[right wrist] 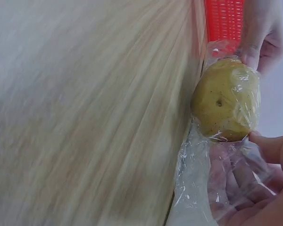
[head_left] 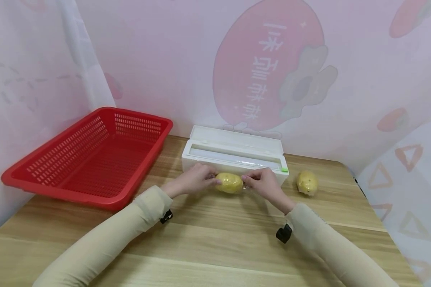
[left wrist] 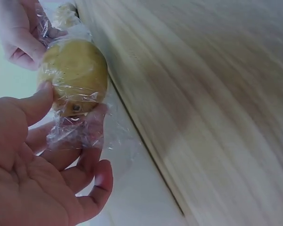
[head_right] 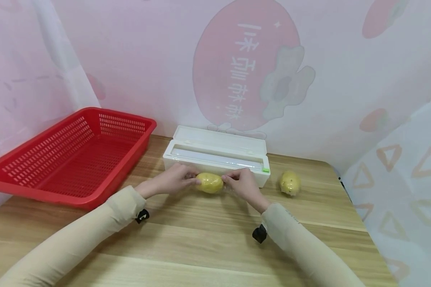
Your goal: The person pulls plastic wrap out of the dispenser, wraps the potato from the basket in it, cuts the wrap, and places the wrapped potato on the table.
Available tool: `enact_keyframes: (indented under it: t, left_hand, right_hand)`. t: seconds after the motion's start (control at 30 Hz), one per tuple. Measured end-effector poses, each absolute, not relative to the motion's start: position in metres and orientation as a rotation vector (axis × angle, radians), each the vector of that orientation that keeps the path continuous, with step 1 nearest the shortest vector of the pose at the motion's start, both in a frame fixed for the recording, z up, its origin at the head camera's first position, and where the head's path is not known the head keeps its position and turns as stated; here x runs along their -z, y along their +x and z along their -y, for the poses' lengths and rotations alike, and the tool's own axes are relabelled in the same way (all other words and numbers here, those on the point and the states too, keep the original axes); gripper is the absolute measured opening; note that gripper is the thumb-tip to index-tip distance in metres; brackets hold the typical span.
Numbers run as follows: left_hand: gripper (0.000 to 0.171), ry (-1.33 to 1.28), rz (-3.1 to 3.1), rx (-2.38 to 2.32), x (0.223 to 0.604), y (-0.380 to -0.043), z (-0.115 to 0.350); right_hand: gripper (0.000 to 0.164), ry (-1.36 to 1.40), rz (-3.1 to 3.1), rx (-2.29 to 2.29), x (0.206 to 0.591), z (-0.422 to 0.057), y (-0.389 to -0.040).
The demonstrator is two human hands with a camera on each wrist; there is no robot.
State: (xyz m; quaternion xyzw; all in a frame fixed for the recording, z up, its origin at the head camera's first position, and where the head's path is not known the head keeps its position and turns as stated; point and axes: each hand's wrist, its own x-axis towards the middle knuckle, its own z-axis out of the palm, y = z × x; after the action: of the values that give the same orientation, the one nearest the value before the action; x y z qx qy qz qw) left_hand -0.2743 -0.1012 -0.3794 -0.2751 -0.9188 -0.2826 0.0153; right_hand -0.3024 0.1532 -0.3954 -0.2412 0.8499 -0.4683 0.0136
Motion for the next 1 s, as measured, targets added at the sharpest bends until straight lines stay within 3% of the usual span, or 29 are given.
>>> enact_keyframes:
  t: [0.17,0.33,0.57,0.67,0.87,1.0]
  left_hand:
    - [0.02,-0.904,2.835,0.867,0.383,-0.278,0.104]
    - [0.02,-0.876,2.847,0.926,0.387,-0.282,0.106]
    - [0.024,-0.858,2.832,0.992,0.387,-0.284,0.106]
    - [0.032,-0.839,2.843,0.967,0.384,-0.282,0.104]
    - [0.027,-0.735,2.791,0.915,0.383,-0.278,0.097]
    - [0.037,-0.711,2.762,0.836,0.383,-0.273,0.094]
  right_hand:
    - [0.013,-0.642,-2.559,1.543,0.393,-0.152,-0.301]
    - [0.013,-0.841,-2.709,1.37,0.395,-0.156,-0.299]
    - [0.044,-1.199,-2.874,1.069,0.399,-0.15,-0.292]
    - [0.042,-1.271,-2.914,1.06,0.401,-0.144,-0.292]
    - [0.033,-1.196,-2.922,1.138,0.399,-0.141,-0.292]
    - [0.04,-1.102,-2.934,1.151,0.397,-0.142,-0.291]
